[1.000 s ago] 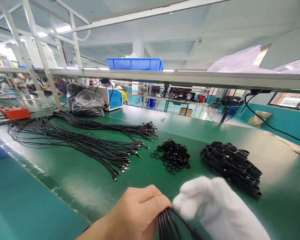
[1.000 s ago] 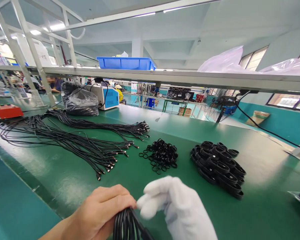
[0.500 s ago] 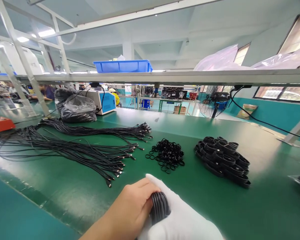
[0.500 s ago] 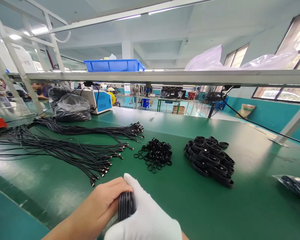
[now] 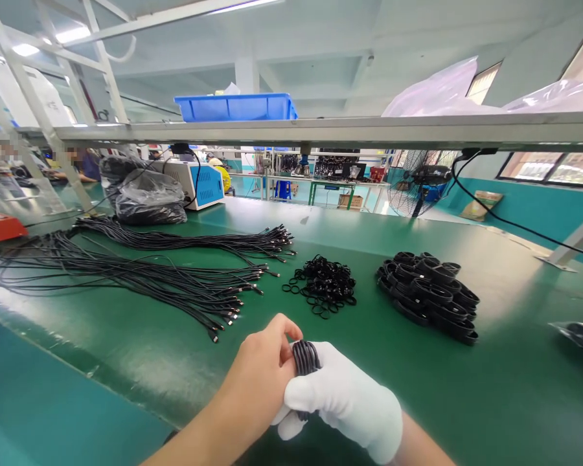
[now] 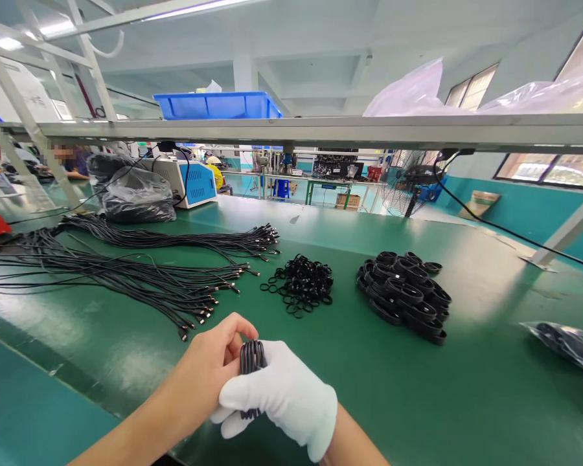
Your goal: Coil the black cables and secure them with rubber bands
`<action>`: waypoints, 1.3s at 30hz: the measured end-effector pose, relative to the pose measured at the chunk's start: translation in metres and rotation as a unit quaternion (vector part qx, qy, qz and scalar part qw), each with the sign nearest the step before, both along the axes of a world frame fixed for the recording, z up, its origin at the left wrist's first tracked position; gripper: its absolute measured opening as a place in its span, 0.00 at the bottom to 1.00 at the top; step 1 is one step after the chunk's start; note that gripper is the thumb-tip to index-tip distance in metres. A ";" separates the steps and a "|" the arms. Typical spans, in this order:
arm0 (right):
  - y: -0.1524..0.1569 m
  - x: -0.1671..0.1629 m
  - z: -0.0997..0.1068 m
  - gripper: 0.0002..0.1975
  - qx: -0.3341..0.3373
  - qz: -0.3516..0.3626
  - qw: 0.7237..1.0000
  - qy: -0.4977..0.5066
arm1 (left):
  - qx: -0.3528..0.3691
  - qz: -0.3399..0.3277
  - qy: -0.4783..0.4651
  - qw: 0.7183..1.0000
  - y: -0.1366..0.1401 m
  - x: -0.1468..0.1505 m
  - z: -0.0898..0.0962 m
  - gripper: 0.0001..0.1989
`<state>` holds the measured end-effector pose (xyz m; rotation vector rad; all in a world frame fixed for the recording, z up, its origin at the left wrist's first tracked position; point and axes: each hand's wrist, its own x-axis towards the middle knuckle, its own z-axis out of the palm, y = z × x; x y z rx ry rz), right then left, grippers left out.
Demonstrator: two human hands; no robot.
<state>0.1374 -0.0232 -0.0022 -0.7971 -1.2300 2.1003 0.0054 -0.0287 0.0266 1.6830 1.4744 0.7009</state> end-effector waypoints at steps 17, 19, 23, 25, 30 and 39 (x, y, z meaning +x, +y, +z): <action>0.000 -0.003 0.000 0.07 0.003 0.030 0.997 -0.065 | 0.190 0.005 0.073 0.979 -0.003 -0.006 -0.013 0.15; 0.001 -0.002 -0.001 0.07 0.015 0.022 0.998 -0.057 | 0.186 0.006 0.073 0.980 -0.002 -0.007 -0.014 0.14; 0.002 -0.003 -0.002 0.09 0.016 0.017 0.999 -0.040 | 0.175 0.002 0.063 0.983 0.000 -0.010 -0.018 0.13; 0.002 -0.004 -0.002 0.10 0.021 0.012 0.999 -0.035 | 0.192 -0.001 0.059 0.980 0.000 -0.011 -0.022 0.12; 0.002 -0.005 -0.001 0.10 0.017 0.017 0.997 -0.075 | 0.246 -0.012 0.030 0.969 0.002 -0.013 -0.035 0.13; 0.006 -0.006 -0.009 0.09 -0.038 -0.012 0.999 -0.021 | 0.196 -0.043 0.042 0.979 0.007 -0.017 -0.033 0.15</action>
